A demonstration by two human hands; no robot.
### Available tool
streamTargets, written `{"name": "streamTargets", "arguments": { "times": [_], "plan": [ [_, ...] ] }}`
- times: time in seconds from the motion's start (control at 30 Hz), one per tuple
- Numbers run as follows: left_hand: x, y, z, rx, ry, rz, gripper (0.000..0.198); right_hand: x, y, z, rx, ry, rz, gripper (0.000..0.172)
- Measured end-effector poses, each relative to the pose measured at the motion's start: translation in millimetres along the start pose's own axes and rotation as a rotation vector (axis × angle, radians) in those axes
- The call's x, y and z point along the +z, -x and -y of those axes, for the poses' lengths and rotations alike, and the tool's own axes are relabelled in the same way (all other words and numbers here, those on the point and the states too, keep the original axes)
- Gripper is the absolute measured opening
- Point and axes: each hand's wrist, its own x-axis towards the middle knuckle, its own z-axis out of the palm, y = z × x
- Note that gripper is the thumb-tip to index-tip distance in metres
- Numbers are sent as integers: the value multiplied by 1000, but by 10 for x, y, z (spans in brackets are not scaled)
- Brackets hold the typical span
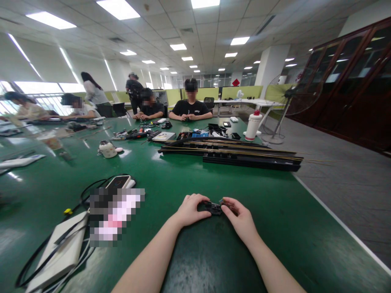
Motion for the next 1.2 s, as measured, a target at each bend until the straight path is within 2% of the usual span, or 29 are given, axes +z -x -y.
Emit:
{"name": "streamTargets", "arguments": {
  "times": [0.3,0.47,0.97,1.2],
  "plan": [
    [9,-6,15,20,5,-9,39,40,58,107,-235,375,115,20],
    [8,-4,6,26,-9,-2,38,71,74,120,-277,565,167,20],
    [20,-4,13,13,4,-15,39,86,117,103,-456,683,145,20],
    [16,-2,9,4,9,-12,39,87,120,118,-460,672,154,21]
  ]
}}
